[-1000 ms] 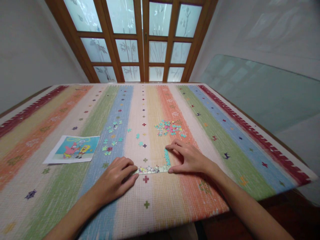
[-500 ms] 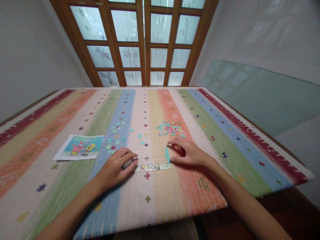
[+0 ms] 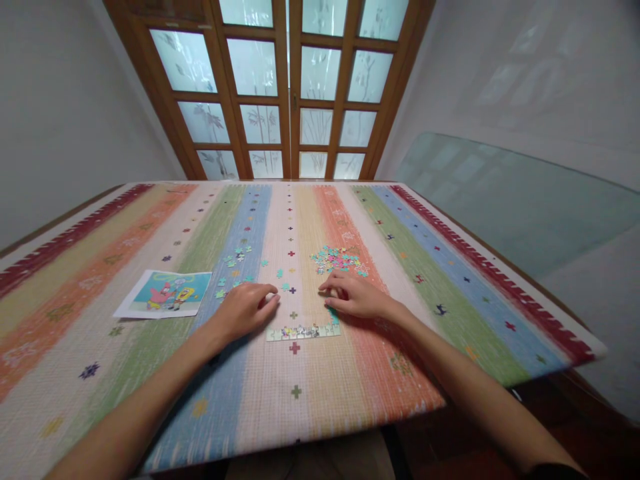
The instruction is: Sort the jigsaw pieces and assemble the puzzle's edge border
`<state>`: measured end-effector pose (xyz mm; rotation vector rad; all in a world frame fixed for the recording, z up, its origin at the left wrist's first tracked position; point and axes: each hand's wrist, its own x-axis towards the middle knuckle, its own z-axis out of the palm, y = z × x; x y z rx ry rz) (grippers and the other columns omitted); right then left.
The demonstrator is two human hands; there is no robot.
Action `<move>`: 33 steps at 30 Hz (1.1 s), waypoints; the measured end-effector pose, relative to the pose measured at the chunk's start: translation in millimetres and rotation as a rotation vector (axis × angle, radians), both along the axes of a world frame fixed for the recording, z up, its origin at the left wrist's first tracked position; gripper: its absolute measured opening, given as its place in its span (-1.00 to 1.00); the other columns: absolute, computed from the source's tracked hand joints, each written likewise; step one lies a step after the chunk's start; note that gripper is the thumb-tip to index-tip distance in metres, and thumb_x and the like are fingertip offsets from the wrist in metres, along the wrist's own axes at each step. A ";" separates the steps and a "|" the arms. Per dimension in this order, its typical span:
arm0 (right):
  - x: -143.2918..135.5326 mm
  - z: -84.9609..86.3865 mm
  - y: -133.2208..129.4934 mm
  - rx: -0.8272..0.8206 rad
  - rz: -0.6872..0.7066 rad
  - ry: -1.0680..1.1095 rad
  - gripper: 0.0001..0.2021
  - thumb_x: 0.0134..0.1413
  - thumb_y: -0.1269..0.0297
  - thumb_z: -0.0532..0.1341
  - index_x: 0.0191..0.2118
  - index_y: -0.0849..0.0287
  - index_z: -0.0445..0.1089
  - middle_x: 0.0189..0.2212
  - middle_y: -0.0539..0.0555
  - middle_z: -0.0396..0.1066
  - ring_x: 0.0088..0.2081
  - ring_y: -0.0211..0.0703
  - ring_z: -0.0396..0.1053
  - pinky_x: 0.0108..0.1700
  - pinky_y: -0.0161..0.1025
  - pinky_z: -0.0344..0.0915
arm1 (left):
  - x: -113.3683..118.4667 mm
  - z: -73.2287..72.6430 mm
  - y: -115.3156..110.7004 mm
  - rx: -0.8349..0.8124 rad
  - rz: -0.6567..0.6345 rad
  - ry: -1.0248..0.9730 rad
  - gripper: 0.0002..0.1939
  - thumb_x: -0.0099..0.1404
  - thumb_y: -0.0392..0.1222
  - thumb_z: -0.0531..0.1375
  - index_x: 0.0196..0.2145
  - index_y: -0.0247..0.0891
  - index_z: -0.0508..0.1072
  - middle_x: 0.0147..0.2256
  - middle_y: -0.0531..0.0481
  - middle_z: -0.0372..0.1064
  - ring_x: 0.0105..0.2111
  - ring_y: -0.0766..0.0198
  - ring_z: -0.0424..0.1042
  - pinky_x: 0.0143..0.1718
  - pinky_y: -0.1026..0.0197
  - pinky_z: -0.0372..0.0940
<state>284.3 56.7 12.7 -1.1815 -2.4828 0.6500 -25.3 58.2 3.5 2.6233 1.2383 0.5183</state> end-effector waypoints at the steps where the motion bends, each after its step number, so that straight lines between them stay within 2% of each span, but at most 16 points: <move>1: -5.4 0.0 1.3 0.014 -0.001 -0.019 -0.82 0.26 0.32 0.28 -0.05 0.18 0.51 -0.19 0.14 0.46 -0.28 -0.12 0.38 -0.15 -0.16 0.31 | -1.7 -2.2 -0.7 -0.011 0.022 0.010 -0.69 0.46 -0.07 0.04 -0.16 -0.23 0.55 -0.39 -0.11 0.55 -0.37 0.11 0.49 -0.28 0.09 0.32; 4: -24.0 -0.7 5.9 0.056 0.019 -0.070 -0.85 0.29 0.30 0.25 -0.08 0.16 0.52 -0.18 0.13 0.46 -0.22 -0.12 0.38 -0.13 -0.18 0.29 | -7.9 -7.9 -5.0 -0.021 0.033 0.026 -0.69 0.46 -0.07 0.05 -0.16 -0.23 0.56 -0.40 -0.09 0.56 -0.39 0.12 0.49 -0.30 0.11 0.30; 11: -66.1 -2.0 23.1 0.150 -0.011 -0.134 -0.79 0.31 0.24 0.25 -0.01 0.14 0.51 -0.08 0.20 0.44 -0.14 -0.03 0.40 -0.16 -0.18 0.26 | -14.8 -16.8 -8.3 0.072 -0.062 -0.009 -0.71 0.48 -0.13 0.03 -0.13 -0.24 0.53 -0.36 -0.08 0.57 -0.41 0.16 0.50 -0.27 0.12 0.35; 15: -78.8 -6.7 30.6 0.175 -0.030 -0.110 -0.83 0.32 0.22 0.24 -0.07 0.11 0.53 -0.06 0.20 0.43 -0.15 -0.02 0.39 -0.14 -0.15 0.27 | -13.9 -20.2 -7.8 0.115 -0.086 -0.008 -0.74 0.48 -0.16 0.03 -0.12 -0.24 0.50 -0.30 -0.11 0.60 -0.38 0.14 0.52 -0.25 0.09 0.36; 20: -85.3 -10.5 33.0 0.138 -0.044 -0.069 -0.87 0.28 0.30 0.25 -0.12 0.15 0.51 -0.04 0.20 0.40 -0.14 -0.04 0.38 -0.10 -0.14 0.29 | -14.2 -21.8 -8.2 0.113 -0.079 0.004 -0.77 0.48 -0.18 0.05 -0.12 -0.25 0.48 -0.29 -0.11 0.60 -0.36 0.13 0.53 -0.24 0.10 0.34; 24: -81.5 -7.7 38.1 0.018 -0.072 0.055 -0.95 0.14 0.37 0.32 -0.25 0.18 0.48 -0.11 0.18 0.43 -0.21 -0.12 0.39 -0.16 -0.19 0.32 | -14.2 -21.5 -7.9 0.114 -0.082 0.018 -0.78 0.49 -0.18 0.04 -0.13 -0.24 0.48 -0.29 -0.11 0.60 -0.35 0.12 0.53 -0.23 0.10 0.34; 28: -59.2 -4.7 47.1 -0.244 -0.154 0.217 -0.95 0.17 0.34 0.29 -0.30 0.19 0.46 -0.42 0.07 0.47 -0.44 -0.21 0.34 -0.35 -0.23 0.28 | -13.8 -20.7 -7.5 0.124 -0.086 0.026 -0.77 0.49 -0.18 0.04 -0.13 -0.24 0.48 -0.30 -0.11 0.59 -0.35 0.13 0.53 -0.24 0.11 0.34; 30: -41.6 -4.0 50.8 -0.247 -0.195 0.276 -0.95 0.11 0.33 0.32 -0.34 0.19 0.48 -0.46 0.08 0.48 -0.46 -0.20 0.33 -0.38 -0.23 0.27 | -13.5 -20.4 -7.7 0.134 -0.089 0.034 -0.76 0.50 -0.17 0.03 -0.13 -0.24 0.48 -0.31 -0.11 0.58 -0.36 0.13 0.52 -0.24 0.11 0.34; 33: -14.0 -4.5 51.7 -0.224 -0.206 0.335 -0.94 0.07 0.32 0.33 -0.34 0.17 0.52 -0.41 0.10 0.52 -0.44 -0.20 0.35 -0.40 -0.23 0.27 | -13.1 -19.9 -8.2 0.150 -0.089 0.040 -0.75 0.50 -0.16 0.01 -0.14 -0.23 0.47 -0.33 -0.10 0.57 -0.37 0.13 0.51 -0.25 0.11 0.35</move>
